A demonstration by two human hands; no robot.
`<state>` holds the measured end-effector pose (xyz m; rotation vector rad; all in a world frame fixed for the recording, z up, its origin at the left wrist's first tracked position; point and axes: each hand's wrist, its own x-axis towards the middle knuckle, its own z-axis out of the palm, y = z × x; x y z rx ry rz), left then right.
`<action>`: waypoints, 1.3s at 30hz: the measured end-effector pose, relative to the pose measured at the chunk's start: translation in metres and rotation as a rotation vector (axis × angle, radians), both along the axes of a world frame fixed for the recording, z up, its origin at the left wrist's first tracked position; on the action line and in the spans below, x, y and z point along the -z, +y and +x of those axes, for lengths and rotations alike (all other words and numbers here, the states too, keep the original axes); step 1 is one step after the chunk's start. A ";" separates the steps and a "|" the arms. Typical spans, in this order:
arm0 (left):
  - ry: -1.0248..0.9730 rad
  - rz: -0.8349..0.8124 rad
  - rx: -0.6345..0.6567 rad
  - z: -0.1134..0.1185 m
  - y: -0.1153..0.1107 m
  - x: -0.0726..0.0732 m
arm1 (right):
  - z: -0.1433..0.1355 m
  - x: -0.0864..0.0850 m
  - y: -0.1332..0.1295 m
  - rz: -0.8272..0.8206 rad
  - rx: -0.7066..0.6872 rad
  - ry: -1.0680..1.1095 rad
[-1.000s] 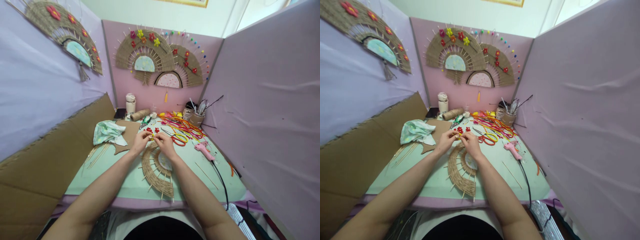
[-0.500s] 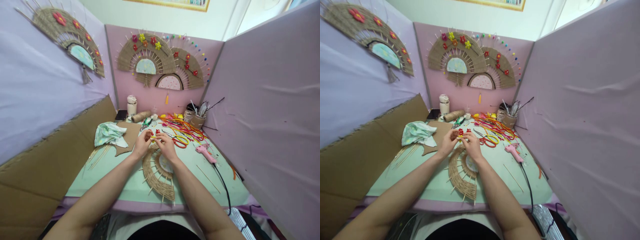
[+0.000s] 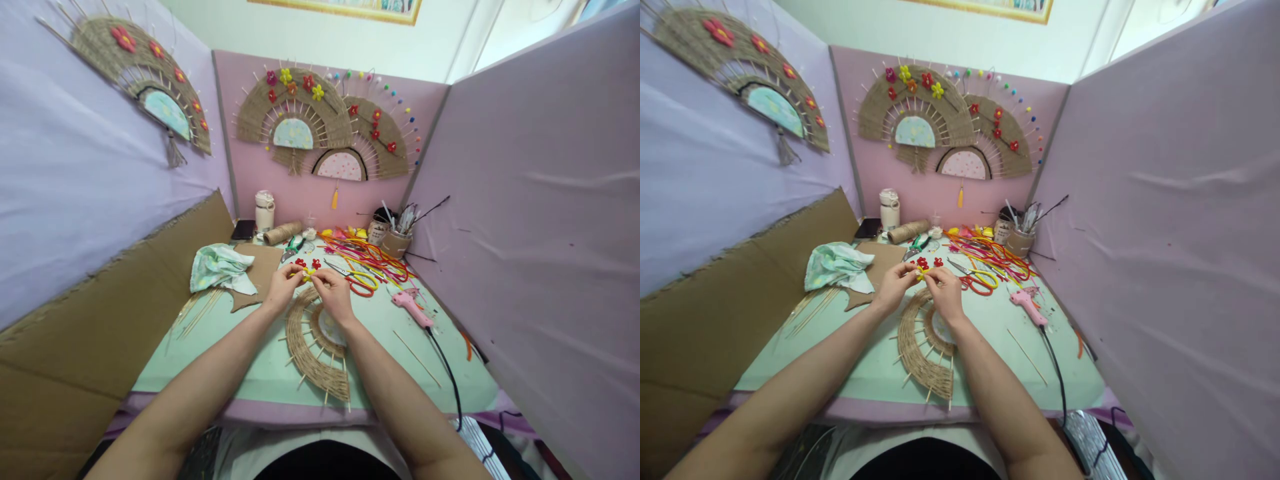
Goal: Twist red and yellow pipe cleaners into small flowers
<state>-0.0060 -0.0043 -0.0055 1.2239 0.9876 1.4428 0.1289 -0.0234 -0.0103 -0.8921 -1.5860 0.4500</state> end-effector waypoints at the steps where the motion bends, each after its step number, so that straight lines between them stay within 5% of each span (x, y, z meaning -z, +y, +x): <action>1: -0.033 -0.009 -0.003 0.001 0.000 0.001 | -0.001 0.000 0.000 -0.001 0.001 0.005; 9: -0.189 -0.028 0.009 0.004 0.005 0.008 | -0.007 0.005 -0.002 -0.023 0.016 -0.013; 22: 0.056 0.081 0.017 0.002 0.000 0.004 | 0.004 -0.004 0.001 -0.084 -0.049 0.121; 31: -0.180 -0.078 0.055 0.002 0.001 0.000 | 0.000 0.001 0.001 -0.136 -0.077 0.084; 39: -0.206 -0.053 0.081 0.002 0.001 0.002 | -0.001 0.002 0.004 -0.216 -0.132 0.127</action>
